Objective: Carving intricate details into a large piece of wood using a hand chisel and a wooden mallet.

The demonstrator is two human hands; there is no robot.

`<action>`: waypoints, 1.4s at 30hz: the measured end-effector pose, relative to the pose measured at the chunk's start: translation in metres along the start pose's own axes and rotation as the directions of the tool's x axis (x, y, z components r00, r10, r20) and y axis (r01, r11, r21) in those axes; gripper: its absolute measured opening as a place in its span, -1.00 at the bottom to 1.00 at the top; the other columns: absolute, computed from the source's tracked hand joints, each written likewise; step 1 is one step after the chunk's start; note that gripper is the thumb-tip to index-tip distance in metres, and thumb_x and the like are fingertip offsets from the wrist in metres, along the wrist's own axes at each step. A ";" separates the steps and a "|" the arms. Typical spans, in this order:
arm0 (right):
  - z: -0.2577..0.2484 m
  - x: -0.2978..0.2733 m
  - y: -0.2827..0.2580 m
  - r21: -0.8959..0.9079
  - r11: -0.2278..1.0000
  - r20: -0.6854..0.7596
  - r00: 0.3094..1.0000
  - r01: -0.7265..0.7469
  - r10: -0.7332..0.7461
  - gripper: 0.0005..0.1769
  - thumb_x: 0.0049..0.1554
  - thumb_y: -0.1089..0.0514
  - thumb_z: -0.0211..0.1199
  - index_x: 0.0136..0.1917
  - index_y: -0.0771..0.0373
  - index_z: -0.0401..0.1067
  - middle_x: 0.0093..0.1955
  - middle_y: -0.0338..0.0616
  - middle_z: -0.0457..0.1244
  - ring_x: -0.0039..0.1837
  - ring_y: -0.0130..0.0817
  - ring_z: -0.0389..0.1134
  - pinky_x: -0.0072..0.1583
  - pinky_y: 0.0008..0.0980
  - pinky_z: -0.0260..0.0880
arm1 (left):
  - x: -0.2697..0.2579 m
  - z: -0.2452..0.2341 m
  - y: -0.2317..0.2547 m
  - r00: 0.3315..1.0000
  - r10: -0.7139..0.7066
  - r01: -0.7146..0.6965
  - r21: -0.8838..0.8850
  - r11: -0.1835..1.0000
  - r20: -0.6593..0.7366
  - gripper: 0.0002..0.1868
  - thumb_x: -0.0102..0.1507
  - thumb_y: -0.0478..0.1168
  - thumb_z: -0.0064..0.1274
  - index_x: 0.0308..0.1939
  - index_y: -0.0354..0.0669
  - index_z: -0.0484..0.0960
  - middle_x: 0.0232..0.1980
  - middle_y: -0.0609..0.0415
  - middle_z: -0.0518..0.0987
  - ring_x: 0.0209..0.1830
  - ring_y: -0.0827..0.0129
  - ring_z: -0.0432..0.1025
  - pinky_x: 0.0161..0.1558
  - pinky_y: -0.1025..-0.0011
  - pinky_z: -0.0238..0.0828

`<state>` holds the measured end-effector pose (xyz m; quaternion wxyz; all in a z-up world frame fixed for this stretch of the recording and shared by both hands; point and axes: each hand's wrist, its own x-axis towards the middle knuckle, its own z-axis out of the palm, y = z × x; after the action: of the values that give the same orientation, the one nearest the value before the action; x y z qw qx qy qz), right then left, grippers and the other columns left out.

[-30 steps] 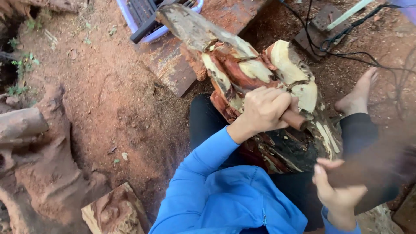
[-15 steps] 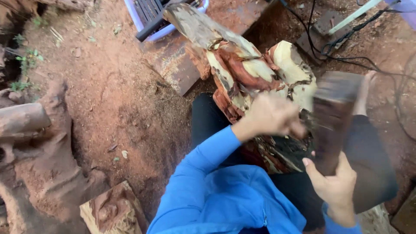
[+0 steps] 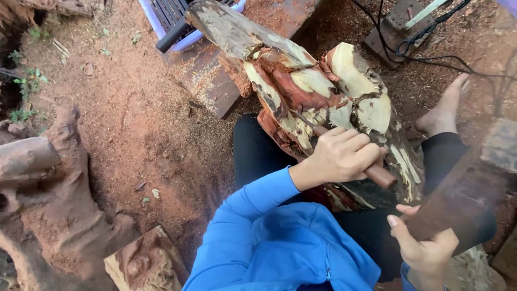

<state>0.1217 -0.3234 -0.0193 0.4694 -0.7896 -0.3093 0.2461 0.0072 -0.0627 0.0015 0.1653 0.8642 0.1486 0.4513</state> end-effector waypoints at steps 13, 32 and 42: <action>0.012 0.017 -0.021 -0.020 0.976 -0.043 0.975 0.218 -0.218 -0.76 0.11 0.54 0.31 0.06 0.56 0.38 -0.17 0.05 0.27 -0.24 -0.29 0.27 0.07 -0.34 0.42 | 0.001 -0.005 -0.017 0.988 -0.121 0.122 0.002 0.993 -0.095 -0.77 0.23 -0.26 0.15 -0.45 -0.11 0.41 -0.46 0.10 0.44 -0.56 0.31 0.32 -0.43 0.35 0.25; 0.011 0.018 -0.015 0.073 0.995 -0.001 0.998 -0.062 0.063 -0.70 0.10 0.49 0.30 0.09 0.46 0.33 0.05 0.05 0.35 -0.28 -0.40 0.23 -0.17 -0.49 0.30 | -0.022 0.043 -0.018 0.996 0.027 -0.017 -0.115 0.993 0.087 -0.73 0.07 -0.18 0.16 -0.40 -0.03 0.32 -0.60 0.19 0.46 -0.70 0.41 0.30 -0.62 0.35 0.29; 0.007 0.008 -0.016 0.061 0.997 -0.033 0.999 0.037 -0.035 -0.76 0.02 0.47 0.34 -0.02 0.51 0.40 -0.26 -0.04 0.27 -0.29 -0.37 0.26 -0.06 -0.48 0.36 | -0.006 0.009 -0.031 1.000 -0.023 0.023 0.033 0.999 0.017 -0.84 0.18 -0.18 0.14 -0.39 -0.04 0.45 -0.49 0.17 0.49 -0.56 0.41 0.36 -0.42 0.39 0.34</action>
<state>0.1183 -0.3073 -0.0087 0.5025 -0.7730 -0.3083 0.2345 0.0075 -0.0391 -0.0208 0.1574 0.8689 0.1646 0.4395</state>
